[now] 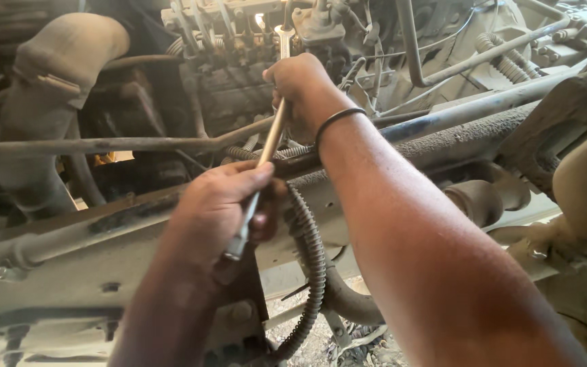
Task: The person uses a wrench and a socket extension to tighten bolts on a vehicle engine. They reposition the tools and hands multiple times to reach different fasteners within the engine bay.
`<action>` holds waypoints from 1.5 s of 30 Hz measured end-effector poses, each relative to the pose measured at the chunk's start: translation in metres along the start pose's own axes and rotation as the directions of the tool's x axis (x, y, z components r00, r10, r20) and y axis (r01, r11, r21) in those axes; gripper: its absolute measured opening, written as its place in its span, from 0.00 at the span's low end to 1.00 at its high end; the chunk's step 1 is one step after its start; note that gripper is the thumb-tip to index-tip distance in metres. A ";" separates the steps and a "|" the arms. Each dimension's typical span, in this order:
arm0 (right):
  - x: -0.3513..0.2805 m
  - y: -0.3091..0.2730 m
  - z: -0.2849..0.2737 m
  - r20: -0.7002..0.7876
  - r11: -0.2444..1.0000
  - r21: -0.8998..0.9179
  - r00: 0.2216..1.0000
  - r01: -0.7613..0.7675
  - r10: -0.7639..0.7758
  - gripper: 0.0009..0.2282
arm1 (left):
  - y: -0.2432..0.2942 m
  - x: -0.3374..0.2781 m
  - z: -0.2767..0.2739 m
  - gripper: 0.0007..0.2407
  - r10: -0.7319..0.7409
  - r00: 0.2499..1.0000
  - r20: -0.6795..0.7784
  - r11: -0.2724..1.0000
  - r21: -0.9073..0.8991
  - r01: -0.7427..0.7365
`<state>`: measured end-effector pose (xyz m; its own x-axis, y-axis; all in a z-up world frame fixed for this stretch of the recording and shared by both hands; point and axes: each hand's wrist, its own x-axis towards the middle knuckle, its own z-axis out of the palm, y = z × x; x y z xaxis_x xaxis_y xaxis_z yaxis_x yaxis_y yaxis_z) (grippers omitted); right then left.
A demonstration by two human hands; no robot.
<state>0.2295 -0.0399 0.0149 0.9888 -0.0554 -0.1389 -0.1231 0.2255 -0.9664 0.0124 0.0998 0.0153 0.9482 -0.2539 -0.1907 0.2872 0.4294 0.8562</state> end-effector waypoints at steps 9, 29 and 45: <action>0.022 0.002 -0.008 0.023 0.993 0.055 0.994 -0.107 0.106 0.05 | 0.004 0.003 0.008 0.05 0.031 0.999 -0.016 0.994 0.109 -0.029; 0.003 -0.015 -0.015 0.108 0.982 0.045 0.978 -0.184 0.178 0.08 | -0.054 0.015 0.076 0.07 0.137 0.965 -0.224 0.991 0.033 -0.133; 0.023 -0.003 -0.026 0.281 0.186 -0.904 0.864 0.384 -0.419 0.13 | -0.067 0.027 0.108 0.12 0.165 0.938 -0.305 0.958 -0.176 -0.226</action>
<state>0.2500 -0.0671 0.0087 0.9292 0.1308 0.3457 0.2803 -0.8591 -0.4283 0.0043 -0.0295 0.0050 0.9780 0.0974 -0.1844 0.0851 0.6210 0.7792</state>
